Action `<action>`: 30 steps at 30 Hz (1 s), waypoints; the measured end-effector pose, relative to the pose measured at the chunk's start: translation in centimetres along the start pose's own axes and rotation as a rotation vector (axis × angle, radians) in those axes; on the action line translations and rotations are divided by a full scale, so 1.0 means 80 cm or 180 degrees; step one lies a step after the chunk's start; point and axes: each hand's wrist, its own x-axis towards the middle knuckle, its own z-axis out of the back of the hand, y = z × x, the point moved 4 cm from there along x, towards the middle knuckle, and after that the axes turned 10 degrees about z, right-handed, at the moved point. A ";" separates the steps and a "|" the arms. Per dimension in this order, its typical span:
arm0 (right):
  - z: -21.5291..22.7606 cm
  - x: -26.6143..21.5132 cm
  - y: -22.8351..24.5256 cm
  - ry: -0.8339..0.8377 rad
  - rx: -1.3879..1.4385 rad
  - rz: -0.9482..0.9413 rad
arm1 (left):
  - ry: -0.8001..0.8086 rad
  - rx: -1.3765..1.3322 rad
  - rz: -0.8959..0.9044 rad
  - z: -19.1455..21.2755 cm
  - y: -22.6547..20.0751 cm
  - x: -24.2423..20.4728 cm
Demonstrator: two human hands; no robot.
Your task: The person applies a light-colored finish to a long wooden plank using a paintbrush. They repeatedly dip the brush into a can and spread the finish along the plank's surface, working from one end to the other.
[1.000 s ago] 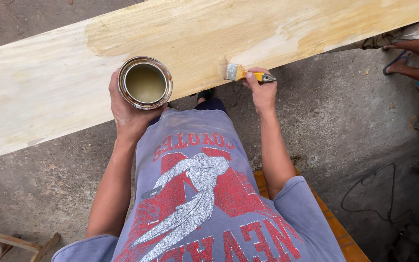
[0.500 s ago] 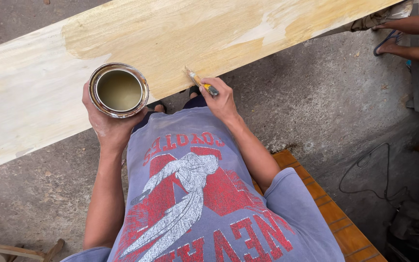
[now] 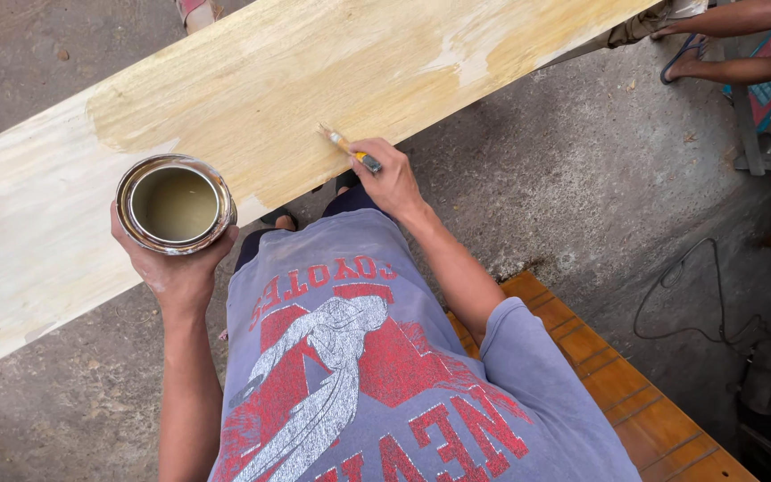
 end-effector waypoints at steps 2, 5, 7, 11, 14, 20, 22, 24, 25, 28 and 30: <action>0.047 0.020 -0.035 -0.0170 -0.0024 -0.0417 | 0.0015 -0.0018 -0.0010 -0.006 -0.006 0.001; 0.175 0.066 -0.102 -0.1050 -0.0720 -0.0334 | 0.0060 -0.0016 0.0072 -0.014 -0.009 0.000; 0.217 0.079 -0.143 -0.1271 -0.0665 -0.1383 | 0.0074 0.0025 0.0145 -0.018 -0.011 -0.002; 0.167 0.080 -0.123 -0.1189 -0.0766 -0.0642 | 0.0057 0.0074 0.0072 -0.027 -0.019 -0.001; 0.107 0.064 -0.114 -0.0308 -0.0420 0.0185 | 0.0002 0.0069 0.0125 -0.033 -0.020 -0.004; 0.273 0.135 -0.259 -0.1293 -0.0575 -0.0945 | 0.0016 -0.0176 0.0100 -0.046 -0.026 -0.008; 0.301 0.152 -0.257 -0.1848 -0.0668 0.0024 | -0.0018 -0.0048 0.0074 -0.050 -0.030 -0.011; 0.284 0.149 -0.241 -0.1565 -0.0813 -0.0117 | -0.0019 0.0046 0.0073 -0.050 -0.035 -0.015; 0.259 0.140 -0.221 -0.1422 -0.0905 -0.0170 | -0.0008 0.0045 0.0077 -0.055 -0.036 -0.016; 0.190 0.101 -0.152 -0.0288 -0.0621 0.0400 | -0.0021 -0.0066 0.0142 -0.065 -0.037 -0.022; 0.196 0.093 -0.139 -0.0004 -0.0343 0.0218 | -0.0049 -0.0088 0.0150 -0.072 -0.037 -0.022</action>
